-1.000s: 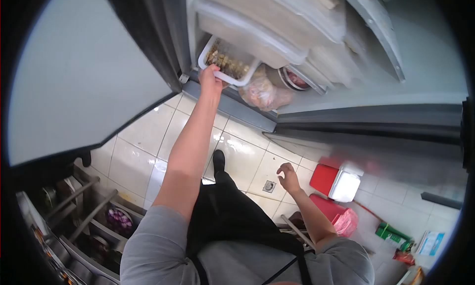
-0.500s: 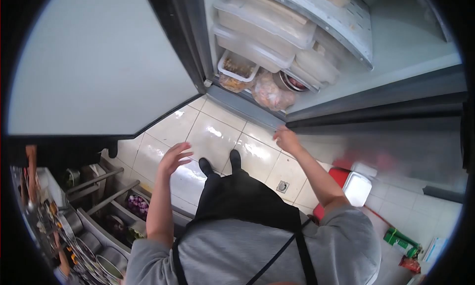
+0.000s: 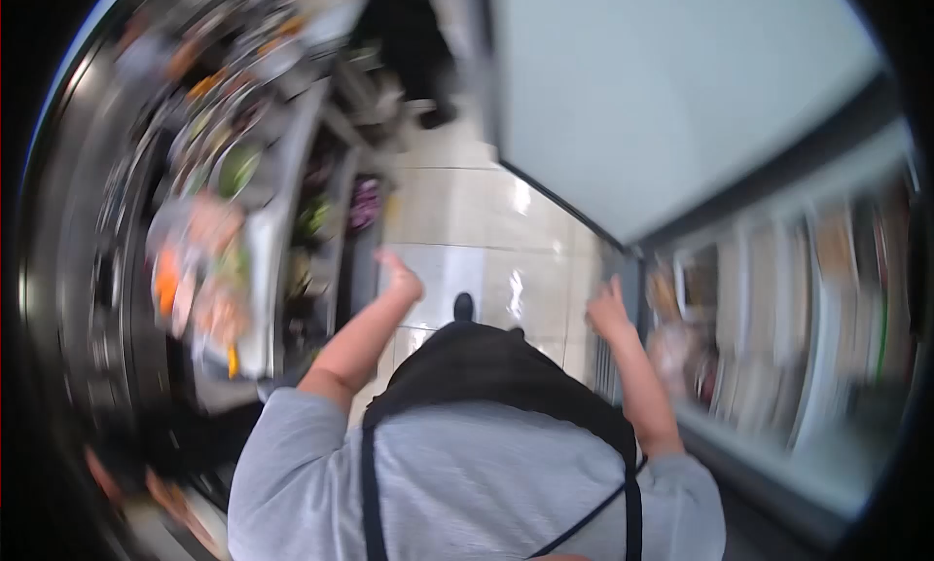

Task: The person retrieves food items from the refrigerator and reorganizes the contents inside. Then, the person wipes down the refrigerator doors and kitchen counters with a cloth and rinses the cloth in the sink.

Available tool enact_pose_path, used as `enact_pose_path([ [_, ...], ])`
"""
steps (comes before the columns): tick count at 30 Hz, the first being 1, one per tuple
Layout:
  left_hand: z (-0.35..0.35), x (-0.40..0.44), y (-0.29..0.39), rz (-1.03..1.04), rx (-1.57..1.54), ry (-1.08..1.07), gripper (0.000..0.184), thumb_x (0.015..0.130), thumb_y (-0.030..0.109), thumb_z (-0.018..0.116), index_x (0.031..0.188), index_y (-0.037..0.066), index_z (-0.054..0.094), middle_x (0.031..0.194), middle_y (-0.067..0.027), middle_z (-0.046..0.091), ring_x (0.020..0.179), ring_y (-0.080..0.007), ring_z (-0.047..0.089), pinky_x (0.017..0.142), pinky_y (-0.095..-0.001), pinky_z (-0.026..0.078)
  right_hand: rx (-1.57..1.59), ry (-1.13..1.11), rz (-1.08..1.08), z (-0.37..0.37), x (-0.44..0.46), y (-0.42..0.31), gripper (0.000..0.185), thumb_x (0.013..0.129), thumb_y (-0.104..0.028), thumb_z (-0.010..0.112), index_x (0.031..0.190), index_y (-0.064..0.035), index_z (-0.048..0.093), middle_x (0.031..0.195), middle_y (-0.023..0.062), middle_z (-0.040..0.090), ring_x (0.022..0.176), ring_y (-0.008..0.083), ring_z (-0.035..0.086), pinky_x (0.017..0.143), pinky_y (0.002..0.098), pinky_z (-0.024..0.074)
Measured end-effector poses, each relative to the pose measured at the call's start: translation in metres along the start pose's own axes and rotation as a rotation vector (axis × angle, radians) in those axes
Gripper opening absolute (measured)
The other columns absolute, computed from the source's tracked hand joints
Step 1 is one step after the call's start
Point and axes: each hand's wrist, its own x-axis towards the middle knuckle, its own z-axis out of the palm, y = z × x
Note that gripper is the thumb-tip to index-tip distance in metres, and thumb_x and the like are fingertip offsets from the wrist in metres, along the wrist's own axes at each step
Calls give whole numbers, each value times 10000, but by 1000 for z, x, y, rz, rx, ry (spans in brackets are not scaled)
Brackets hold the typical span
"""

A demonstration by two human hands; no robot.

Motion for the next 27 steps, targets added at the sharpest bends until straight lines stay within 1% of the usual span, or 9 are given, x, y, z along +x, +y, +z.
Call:
enact_pose_path([
  [1,-24,-47,0,129,308,-76,659,773,563,466,1239,97,442,1207,-162,486,1168,-329,401,979,-479,277,339,-11,-5,-33,-3,-43,338,829,-274,485,1095,-83,567,1098,143,567,1010,333,531,906,386,395],
  [3,-10,-87,-25,64,-804,165,607,740,520,538,1176,98,504,1141,-148,539,1074,-304,496,911,-422,369,367,65,-264,-107,1,-107,401,726,-160,660,1102,-59,563,1115,123,566,1067,279,510,912,322,383],
  [6,3,-156,-5,-57,-463,268,591,732,500,562,1149,84,519,1081,-164,564,1036,-303,514,863,-365,417,1084,-14,-526,-182,-23,-81,472,795,-195,570,1234,-80,442,1241,133,465,1106,276,485,948,435,347],
  [9,32,-179,-7,-196,-728,324,581,718,513,577,1128,102,540,1095,-169,553,1028,-313,515,888,-377,400,1751,-666,-711,-124,46,-47,451,822,-288,515,1219,-84,447,1208,125,484,1082,274,495,937,414,352],
  [10,34,-194,-19,-217,-778,351,575,724,502,581,1123,91,541,1104,-162,550,1032,-317,511,886,-382,400,1643,-625,-406,-74,83,-54,434,811,-277,535,1195,-84,473,1182,123,503,1065,267,506,925,391,363],
  [12,52,-210,-52,-238,-861,423,574,727,496,579,1119,78,542,1080,-165,563,1016,-316,522,882,-383,403,-207,-202,-511,4,119,-77,400,789,-254,575,1148,-82,524,1129,119,542,1029,253,529,901,344,386],
  [13,57,-216,-71,-237,-908,492,573,730,489,576,1114,66,542,1057,-168,575,1000,-315,533,878,-384,405,-284,-256,-567,2,112,-113,383,779,-243,595,1124,-82,549,1103,117,562,1011,246,541,889,321,397],
  [16,66,-241,-104,-245,-1028,530,498,760,406,605,1095,41,553,1036,-155,589,935,-249,572,808,-330,445,334,-240,-554,-24,101,-198,248,751,-90,598,994,-43,607,1040,128,575,913,233,567,793,318,440],
  [27,7,-194,-345,-596,-1241,1140,544,706,351,655,1076,-33,551,1049,-188,582,962,-261,569,846,-336,426,364,306,-469,15,140,-343,181,874,-144,463,803,-34,587,497,71,454,447,135,399,435,293,315],
])
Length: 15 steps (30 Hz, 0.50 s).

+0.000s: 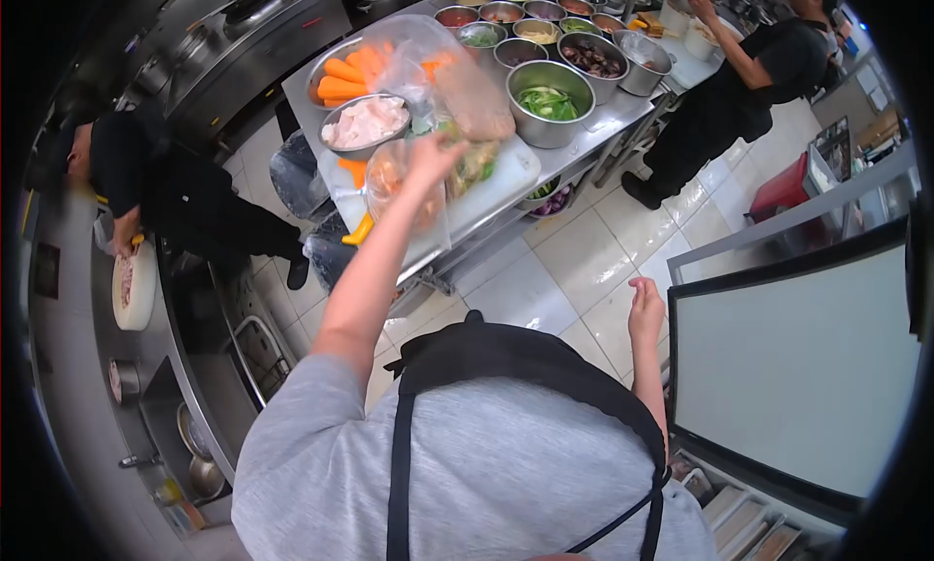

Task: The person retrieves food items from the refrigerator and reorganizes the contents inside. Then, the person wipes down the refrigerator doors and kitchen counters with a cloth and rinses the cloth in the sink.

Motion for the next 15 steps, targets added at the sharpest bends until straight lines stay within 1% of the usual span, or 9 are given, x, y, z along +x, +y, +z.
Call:
enact_pose_path([
  [1,3,35,-6,-56,97,85,582,685,361,668,1088,-39,539,1058,-188,578,972,-269,563,853,-343,419,-53,15,-1,6,0,1,186,862,-160,486,775,-34,592,504,88,479,447,177,442,451,313,344],
  [2,3,70,-14,-110,-26,56,606,669,370,681,1101,-27,532,1060,-177,578,963,-268,563,844,-346,422,-107,30,2,11,-2,1,195,849,-175,509,747,-34,597,512,105,504,447,218,486,467,334,372],
  [4,11,116,-28,-167,-144,5,630,652,379,693,1114,-16,524,1063,-165,578,953,-268,564,835,-348,425,-137,6,84,18,-11,0,196,831,-202,537,749,-36,603,506,108,505,447,223,490,468,331,374],
  [6,24,154,-33,-393,-304,-105,712,685,432,666,1186,-24,446,987,-135,594,792,-244,587,718,-361,476,-166,-11,160,20,-20,5,205,814,-229,566,751,-39,609,501,110,506,446,227,495,468,328,375],
  [7,78,245,-131,-441,-691,-227,620,661,347,717,1107,-22,494,948,-118,598,777,-245,588,680,-374,488,-182,-47,159,19,-27,13,205,800,-239,581,772,-39,614,518,112,520,462,227,508,476,328,384],
  [8,84,248,-122,-433,-689,-243,620,661,347,717,1107,-22,494,948,-118,598,777,-245,588,680,-374,488,-196,-79,156,17,-32,20,211,787,-248,597,792,-39,619,535,114,534,478,227,522,483,328,393],
  [10,90,240,-91,-427,-560,-80,561,626,244,755,1067,-3,514,910,-109,599,761,-245,589,678,-382,493,-199,-59,195,10,-41,29,208,783,-244,599,811,-39,620,548,114,542,494,228,531,492,329,402],
  [11,121,287,-133,-524,-234,18,554,597,158,759,1064,-11,514,901,-119,600,756,-258,595,673,-400,500,-200,-55,225,6,-44,33,207,780,-240,600,829,-40,620,562,114,550,510,228,540,501,331,411],
  [15,122,276,-102,-440,-179,87,562,593,112,738,1079,-26,491,915,-134,596,756,-278,598,665,-411,505,-218,25,304,-9,-49,41,206,788,-227,604,861,-35,611,573,102,553,506,183,523,498,307,408],
])
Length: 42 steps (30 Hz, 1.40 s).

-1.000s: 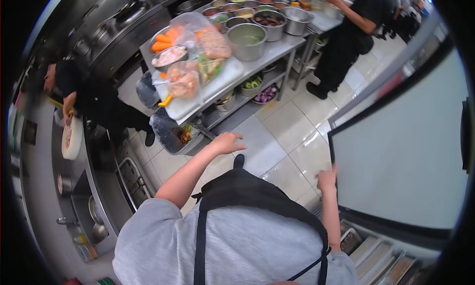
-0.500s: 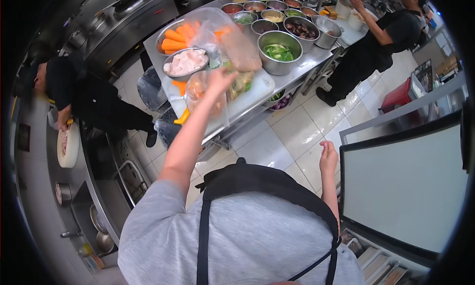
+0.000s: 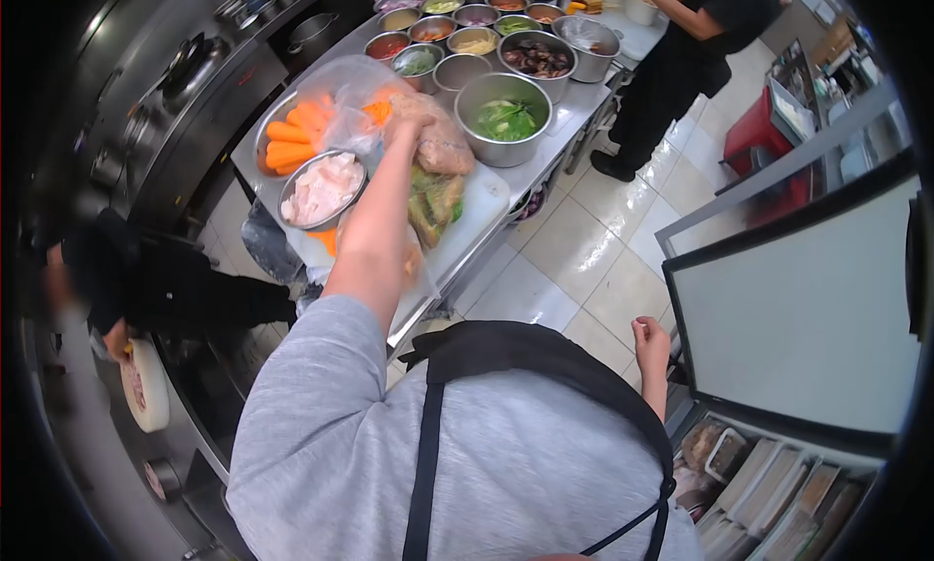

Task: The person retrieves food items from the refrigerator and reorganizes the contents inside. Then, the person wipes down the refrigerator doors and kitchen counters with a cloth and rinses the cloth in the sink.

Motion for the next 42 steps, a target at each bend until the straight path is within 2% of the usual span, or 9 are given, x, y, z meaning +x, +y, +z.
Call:
enact_pose_path([
  [2,18,33,-21,38,-174,-70,776,470,243,801,1115,-51,486,1089,-149,551,936,-286,555,823,-372,447,11,30,9,-4,-3,-5,203,788,-223,603,862,-34,611,572,101,552,505,185,522,499,308,409],
  [10,-26,-44,15,-142,-611,-376,620,544,37,735,1095,-61,469,1014,-172,561,846,-273,582,730,-357,498,18,19,-24,-7,-20,-18,184,784,-207,604,862,-41,608,592,106,553,524,201,526,519,302,415],
  [15,-94,-120,54,315,-569,-313,577,589,5,709,1099,-55,447,984,-149,575,805,-257,596,710,-353,501,10,-59,43,-19,-16,-50,177,783,-198,600,875,-46,605,696,140,596,623,246,587,577,326,454],
  [19,-131,-208,97,305,-523,-424,519,657,45,687,1104,-47,439,1001,-131,573,862,-212,586,730,-315,491,220,-18,-115,-22,-4,-92,219,784,-171,602,952,-32,589,797,147,604,700,226,610,641,299,473],
  [28,-1,-418,100,51,-564,-1571,398,842,201,543,1153,-20,432,1076,-107,544,939,-160,553,806,-285,450,1096,-197,32,-53,-33,-113,559,831,-213,574,1296,-40,315,1075,105,540,960,156,532,775,294,461],
  [33,88,-635,51,84,-194,-2025,508,853,203,525,1259,-27,322,1194,-129,466,1048,-183,497,860,-293,419,1505,288,79,-113,-158,9,631,786,-153,613,1296,-39,258,1187,108,456,1071,182,479,875,311,424],
  [35,93,-628,58,40,-62,-2113,561,853,199,526,1298,-24,268,1251,-141,419,1098,-193,464,887,-296,401,1585,445,124,-107,-159,-19,628,772,-119,623,1283,-34,268,1196,103,449,1083,183,472,889,318,417],
  [40,108,-779,26,606,263,-2497,737,833,121,549,1376,51,56,1397,-134,196,1215,-192,327,971,-297,305,1506,1041,261,-156,-268,42,606,758,-82,625,1260,1,295,1187,113,457,1083,178,468,907,309,388],
  [42,91,-865,4,592,352,-2605,722,825,109,554,1375,54,89,1400,-112,200,1235,-201,297,986,-303,285,1425,1217,290,-169,-330,94,611,758,-82,625,1261,2,289,1179,117,463,1078,178,472,902,307,392],
])
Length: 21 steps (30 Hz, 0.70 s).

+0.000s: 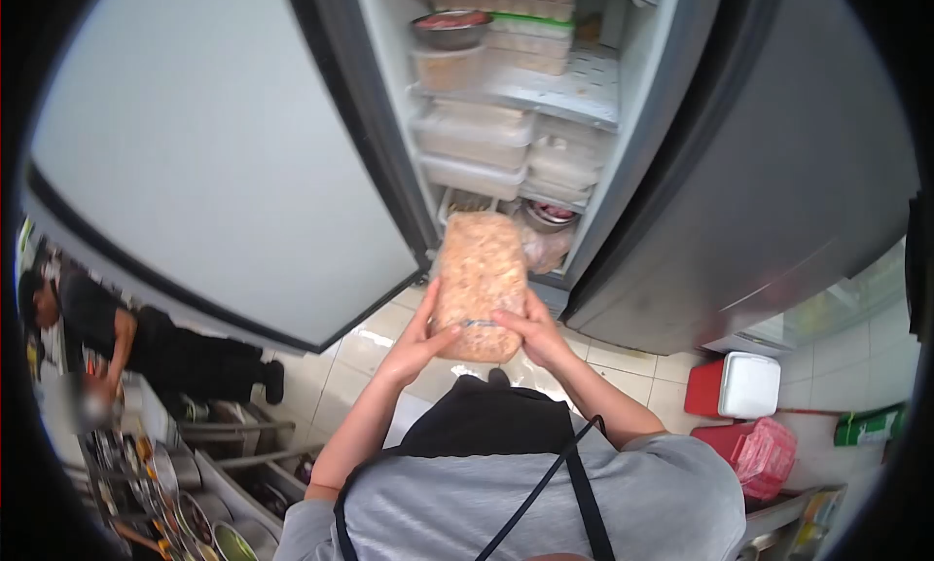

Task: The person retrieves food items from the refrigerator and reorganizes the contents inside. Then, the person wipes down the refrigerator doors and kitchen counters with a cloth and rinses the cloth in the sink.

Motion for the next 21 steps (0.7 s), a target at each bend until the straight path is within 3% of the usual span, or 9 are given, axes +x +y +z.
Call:
enact_pose_path([
  [3,36,81,18,-25,-78,-168,665,825,68,538,1367,49,153,1409,-88,193,1280,-196,211,1017,-304,232,-54,160,-186,-43,20,-58,583,762,-102,630,1240,15,317,1153,113,482,1057,175,481,896,297,388],
  [6,53,141,31,140,-100,-182,576,842,13,488,1354,61,227,1353,-92,310,1185,-159,360,964,-287,314,-193,270,-310,-51,41,-113,555,771,-118,631,1219,29,338,1131,109,498,1039,166,486,887,285,389],
  [12,70,275,105,67,-368,-240,492,848,21,460,1309,2,287,1268,-111,414,1125,-191,440,929,-311,374,-103,277,-468,-61,112,-202,514,817,-167,596,1215,42,347,1162,124,480,1084,148,454,895,283,390],
  [14,80,335,116,80,-375,-271,435,846,55,466,1263,0,355,1222,-113,457,1082,-198,476,901,-322,395,-340,434,-684,-54,124,-220,532,804,-175,605,1238,19,366,1217,172,446,1137,224,431,912,331,384],
  [15,87,365,117,90,-369,-290,410,840,77,480,1236,12,398,1196,-113,479,1065,-199,488,885,-327,404,-344,446,-684,-57,130,-221,532,804,-175,605,1238,19,366,1217,172,446,1137,224,431,912,331,384],
  [17,100,409,119,76,-8,-287,466,860,108,476,1279,-31,328,1235,-149,445,1072,-218,492,848,-308,418,-1694,895,-923,-69,144,-220,552,770,-177,624,1245,-14,396,1265,210,395,1170,322,392,933,400,363],
  [18,102,418,121,78,-5,-306,466,860,108,476,1279,-31,328,1235,-149,445,1072,-218,492,848,-308,418,-1843,842,-921,-76,155,-221,551,724,-188,650,1212,-34,446,1269,223,381,1159,378,376,941,431,346],
  [19,105,425,122,143,176,-304,441,849,131,499,1245,-26,384,1235,-149,448,1065,-216,495,854,-309,409,-1850,862,-918,-81,168,-225,551,724,-188,650,1212,-34,446,1269,223,381,1159,378,376,941,431,346],
  [21,102,434,117,207,356,-312,419,838,153,523,1210,-20,439,1234,-149,451,1059,-214,498,861,-311,401,-2093,773,-695,-90,195,-232,574,712,-236,660,1212,-49,448,1260,213,398,1161,367,381,933,409,359],
])
